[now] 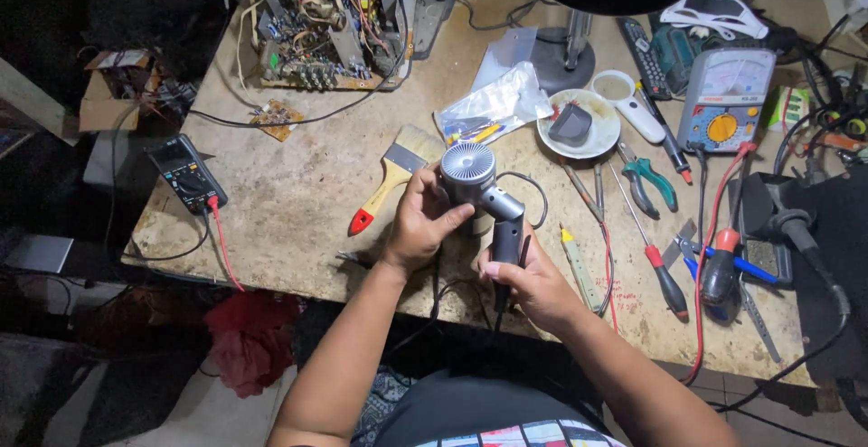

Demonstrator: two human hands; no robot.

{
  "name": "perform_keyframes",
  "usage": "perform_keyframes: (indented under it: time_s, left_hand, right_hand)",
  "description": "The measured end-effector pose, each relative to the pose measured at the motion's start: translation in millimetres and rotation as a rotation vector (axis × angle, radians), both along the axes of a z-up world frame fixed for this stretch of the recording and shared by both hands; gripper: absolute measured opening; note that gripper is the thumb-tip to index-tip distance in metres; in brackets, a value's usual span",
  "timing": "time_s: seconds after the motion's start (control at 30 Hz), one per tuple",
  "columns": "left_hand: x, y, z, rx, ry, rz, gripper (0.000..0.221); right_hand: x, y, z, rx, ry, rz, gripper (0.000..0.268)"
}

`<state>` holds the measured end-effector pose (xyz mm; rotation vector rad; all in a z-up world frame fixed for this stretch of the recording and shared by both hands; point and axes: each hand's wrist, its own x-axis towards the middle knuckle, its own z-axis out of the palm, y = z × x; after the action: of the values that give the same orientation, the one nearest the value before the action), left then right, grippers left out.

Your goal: Disassembling a small handheld electronic device, likely a hair dryer, to inspect internal components.

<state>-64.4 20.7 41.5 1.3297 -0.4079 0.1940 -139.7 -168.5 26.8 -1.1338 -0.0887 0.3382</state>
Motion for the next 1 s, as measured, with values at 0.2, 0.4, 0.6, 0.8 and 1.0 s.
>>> perform_keyframes:
  time_s: [0.2,0.4,0.6,0.8,1.0]
  left_hand:
    - [-16.3,-1.3,28.2,0.186,-0.029,0.155,0.051]
    - [0.4,-6.3,-0.1,0.118,0.416,0.141,0.052]
    - [27.0,-3.8,4.2,0.257,0.598,0.155,0.035]
    - [48.7,-10.5,-11.3,0.306,0.511,0.094,0.035]
    - [54.1,-20.1,-26.9,0.208,0.053,0.046,0.026]
  right_hand:
    - [-3.4,1.7,-21.4,0.021,0.198,-0.056,0.022]
    - [9.0,4.5,22.2,0.014,0.41,-0.094,0.027]
    - [20.4,-38.7,-35.4,-0.352,0.014,-0.008,0.031]
    - [16.6,-57.2,-21.3,-1.058,-0.357,0.048,0.02]
    - [18.9,-30.8,-18.8,-1.467,-1.101,-0.248,0.035]
